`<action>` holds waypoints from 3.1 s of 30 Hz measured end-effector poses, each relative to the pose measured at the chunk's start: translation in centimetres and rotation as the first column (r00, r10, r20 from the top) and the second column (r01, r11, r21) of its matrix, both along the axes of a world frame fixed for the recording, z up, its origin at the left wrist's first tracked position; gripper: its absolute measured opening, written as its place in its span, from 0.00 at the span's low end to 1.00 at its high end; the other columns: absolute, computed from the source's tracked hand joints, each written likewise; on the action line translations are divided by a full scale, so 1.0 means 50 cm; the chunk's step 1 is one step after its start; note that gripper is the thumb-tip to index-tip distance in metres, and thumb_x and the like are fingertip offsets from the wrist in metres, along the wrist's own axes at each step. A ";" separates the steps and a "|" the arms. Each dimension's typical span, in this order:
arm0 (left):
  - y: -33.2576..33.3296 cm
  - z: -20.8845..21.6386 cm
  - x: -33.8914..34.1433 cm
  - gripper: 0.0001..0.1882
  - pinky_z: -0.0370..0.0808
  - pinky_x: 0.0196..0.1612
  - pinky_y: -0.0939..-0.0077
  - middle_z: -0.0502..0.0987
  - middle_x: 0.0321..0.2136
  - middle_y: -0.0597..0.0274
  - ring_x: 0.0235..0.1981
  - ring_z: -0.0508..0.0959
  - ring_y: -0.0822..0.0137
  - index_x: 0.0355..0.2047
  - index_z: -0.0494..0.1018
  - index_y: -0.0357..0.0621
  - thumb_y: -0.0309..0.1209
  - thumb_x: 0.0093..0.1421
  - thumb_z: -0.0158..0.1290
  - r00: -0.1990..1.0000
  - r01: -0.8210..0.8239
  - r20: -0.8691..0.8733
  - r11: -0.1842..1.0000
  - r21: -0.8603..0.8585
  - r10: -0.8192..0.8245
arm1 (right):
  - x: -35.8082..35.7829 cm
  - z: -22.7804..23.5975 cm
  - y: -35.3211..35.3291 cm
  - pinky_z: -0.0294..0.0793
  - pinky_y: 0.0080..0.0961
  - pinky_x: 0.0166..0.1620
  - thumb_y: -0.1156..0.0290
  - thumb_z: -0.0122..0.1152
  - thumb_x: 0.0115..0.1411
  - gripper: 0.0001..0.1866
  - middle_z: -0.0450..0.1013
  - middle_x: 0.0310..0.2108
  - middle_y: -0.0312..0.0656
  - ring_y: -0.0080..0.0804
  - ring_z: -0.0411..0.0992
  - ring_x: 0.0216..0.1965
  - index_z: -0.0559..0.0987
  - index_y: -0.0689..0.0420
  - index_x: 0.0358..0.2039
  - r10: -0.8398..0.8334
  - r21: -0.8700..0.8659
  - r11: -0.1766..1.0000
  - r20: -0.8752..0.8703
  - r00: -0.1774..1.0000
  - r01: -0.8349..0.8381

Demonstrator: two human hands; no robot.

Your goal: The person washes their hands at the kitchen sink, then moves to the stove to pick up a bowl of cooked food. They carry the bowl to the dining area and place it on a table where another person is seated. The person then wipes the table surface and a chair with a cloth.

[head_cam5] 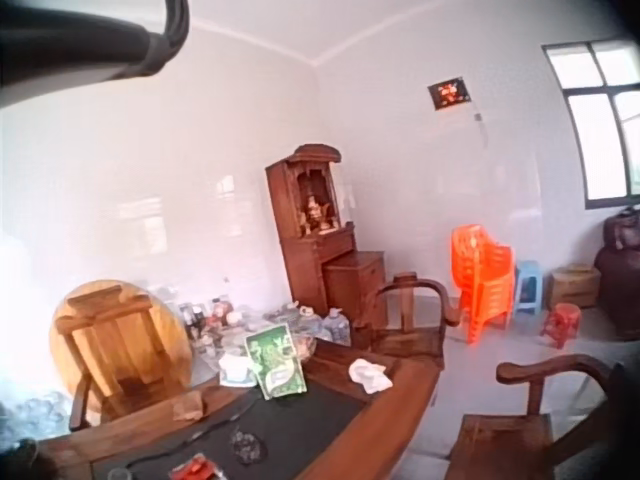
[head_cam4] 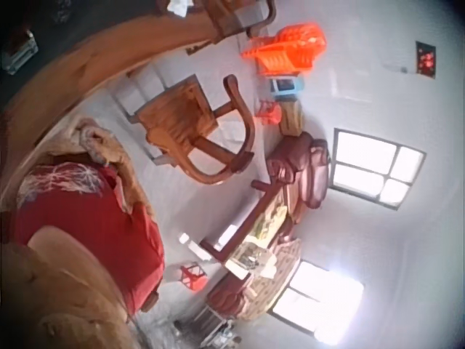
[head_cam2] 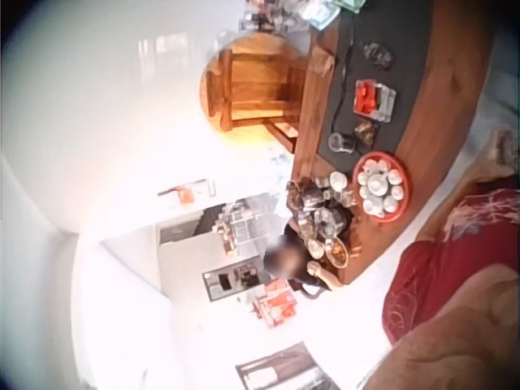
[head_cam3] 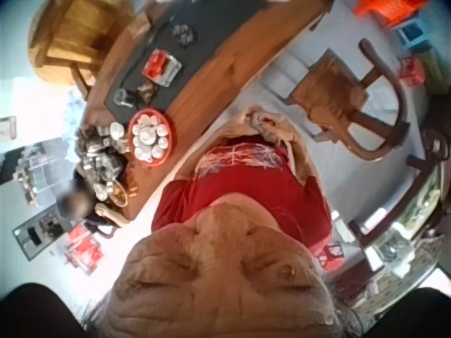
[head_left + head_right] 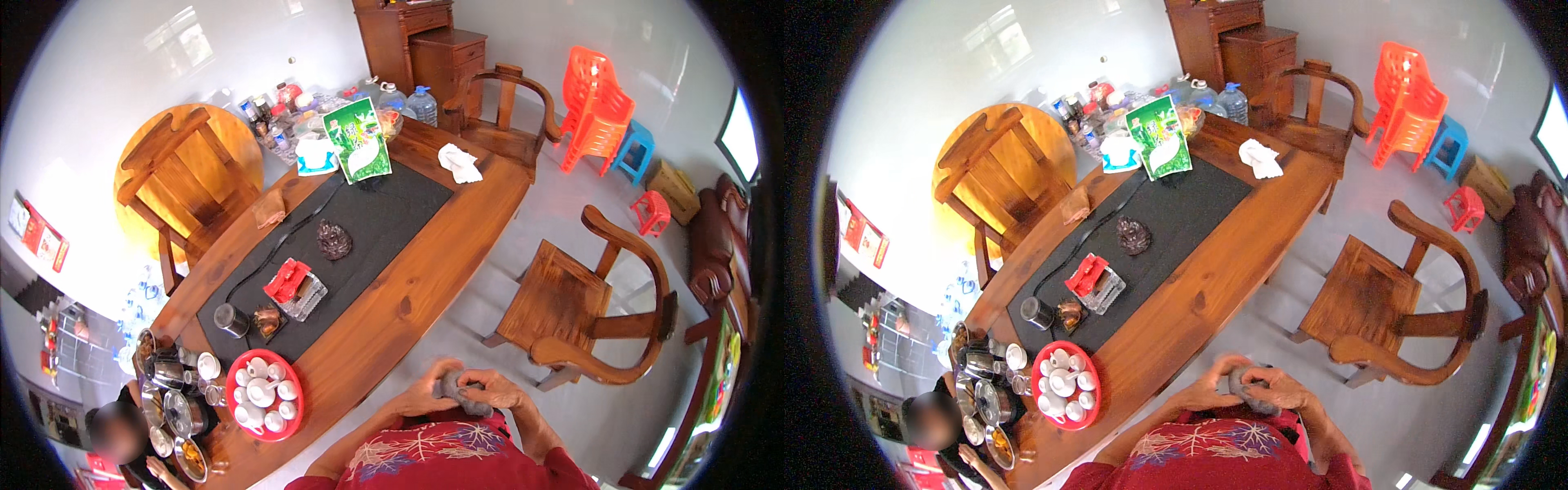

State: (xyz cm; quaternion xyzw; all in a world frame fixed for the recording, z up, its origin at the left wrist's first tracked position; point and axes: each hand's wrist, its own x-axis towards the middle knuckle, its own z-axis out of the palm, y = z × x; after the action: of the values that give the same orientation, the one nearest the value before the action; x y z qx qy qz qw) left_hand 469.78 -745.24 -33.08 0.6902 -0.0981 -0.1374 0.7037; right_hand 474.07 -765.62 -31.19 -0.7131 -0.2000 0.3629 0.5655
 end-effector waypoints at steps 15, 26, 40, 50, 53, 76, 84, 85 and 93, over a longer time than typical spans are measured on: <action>-0.068 -0.086 0.112 0.19 0.68 0.28 0.75 0.65 0.16 0.66 0.19 0.65 0.75 0.31 0.71 0.38 0.44 0.59 0.44 0.804 -0.278 -0.567 0.956 -0.091 0.180 | 0.227 -0.042 -0.288 0.74 0.35 0.41 0.60 0.48 0.57 0.13 0.71 0.34 0.41 0.34 0.71 0.36 0.70 0.55 0.36 -0.657 0.307 0.239 -0.647 0.386 0.921; -0.135 -0.086 0.268 0.08 0.71 0.28 0.76 0.66 0.18 0.68 0.20 0.65 0.77 0.28 0.68 0.41 0.33 0.59 0.49 0.917 -0.269 -0.330 0.958 -0.095 0.225 | 0.221 -0.038 -0.268 0.74 0.29 0.41 0.80 0.52 0.50 0.16 0.73 0.36 0.40 0.31 0.73 0.36 0.71 0.56 0.41 -0.493 0.409 0.280 -0.715 0.496 0.868; -0.299 -0.050 0.331 0.23 0.71 0.46 0.72 0.71 0.41 0.62 0.43 0.72 0.67 0.48 0.65 0.41 0.28 0.52 0.56 0.796 0.080 -0.526 0.913 -0.400 -0.300 | 0.174 -0.059 -0.217 0.52 0.38 0.60 0.56 0.60 0.52 0.36 0.55 0.56 0.52 0.46 0.52 0.58 0.60 0.58 0.58 -0.558 -0.012 0.809 0.303 0.773 0.588; -0.581 -0.014 0.318 0.09 0.70 0.38 0.80 0.71 0.33 0.66 0.34 0.71 0.75 0.36 0.67 0.43 0.26 0.54 0.51 0.845 0.238 -0.408 0.926 -0.293 -0.346 | 0.070 -0.009 -0.485 0.65 0.21 0.46 0.69 0.52 0.55 0.26 0.69 0.41 0.33 0.21 0.65 0.42 0.63 0.60 0.55 -0.687 0.358 0.521 -0.362 0.629 0.775; -0.693 -0.020 0.278 0.07 0.69 0.36 0.82 0.71 0.29 0.69 0.30 0.70 0.77 0.31 0.66 0.45 0.26 0.54 0.53 0.778 0.324 -0.449 0.893 -0.312 -0.439 | 0.009 -0.064 -0.594 0.67 0.20 0.42 0.72 0.54 0.52 0.22 0.71 0.39 0.35 0.21 0.67 0.39 0.69 0.61 0.49 -0.766 0.359 0.308 -0.456 0.454 0.881; -0.924 -0.087 0.162 0.15 0.62 0.17 0.87 0.65 0.16 0.71 0.16 0.63 0.80 0.27 0.70 0.39 0.39 0.62 0.47 0.629 0.519 -0.582 0.836 -0.178 -0.515 | -0.124 -0.212 -0.894 0.72 0.38 0.35 0.74 0.55 0.47 0.22 0.64 0.35 0.45 0.47 0.67 0.39 0.70 0.45 0.46 -0.453 -0.299 0.086 0.838 0.305 0.950; -1.052 -0.158 0.132 0.19 0.69 0.27 0.79 0.68 0.22 0.65 0.24 0.68 0.74 0.41 0.67 0.39 0.37 0.54 0.56 0.922 0.352 -0.218 0.926 0.134 -0.319 | -0.036 -0.186 -1.128 0.72 0.39 0.34 0.73 0.58 0.42 0.19 0.63 0.37 0.46 0.47 0.64 0.39 0.74 0.43 0.38 -0.422 -0.200 0.096 0.879 0.222 0.975; -1.094 -0.174 0.121 0.23 0.71 0.30 0.75 0.69 0.24 0.63 0.26 0.69 0.71 0.44 0.66 0.39 0.37 0.52 0.58 0.967 0.252 -0.078 0.946 0.205 -0.241 | -0.016 -0.185 -1.146 0.71 0.39 0.34 0.71 0.58 0.42 0.16 0.63 0.38 0.47 0.48 0.64 0.38 0.74 0.43 0.36 -0.341 -0.225 0.150 0.902 0.264 0.963; -1.325 -0.135 0.086 0.55 0.57 0.54 0.50 0.59 0.55 0.43 0.57 0.57 0.44 0.61 0.45 0.46 0.51 0.39 0.63 0.896 0.393 -0.221 0.458 0.797 -0.384 | -0.038 -0.221 -1.251 0.71 0.40 0.40 0.82 0.53 0.41 0.19 0.67 0.39 0.48 0.50 0.67 0.41 0.74 0.51 0.37 -0.655 -0.055 0.488 0.637 0.407 0.871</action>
State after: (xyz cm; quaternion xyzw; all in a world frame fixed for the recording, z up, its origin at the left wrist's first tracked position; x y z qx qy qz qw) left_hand 474.07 -811.49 -39.83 0.8958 -0.1733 -0.3264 0.2470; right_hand 472.19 -828.17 -42.22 -0.8864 0.0825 -0.1287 0.4370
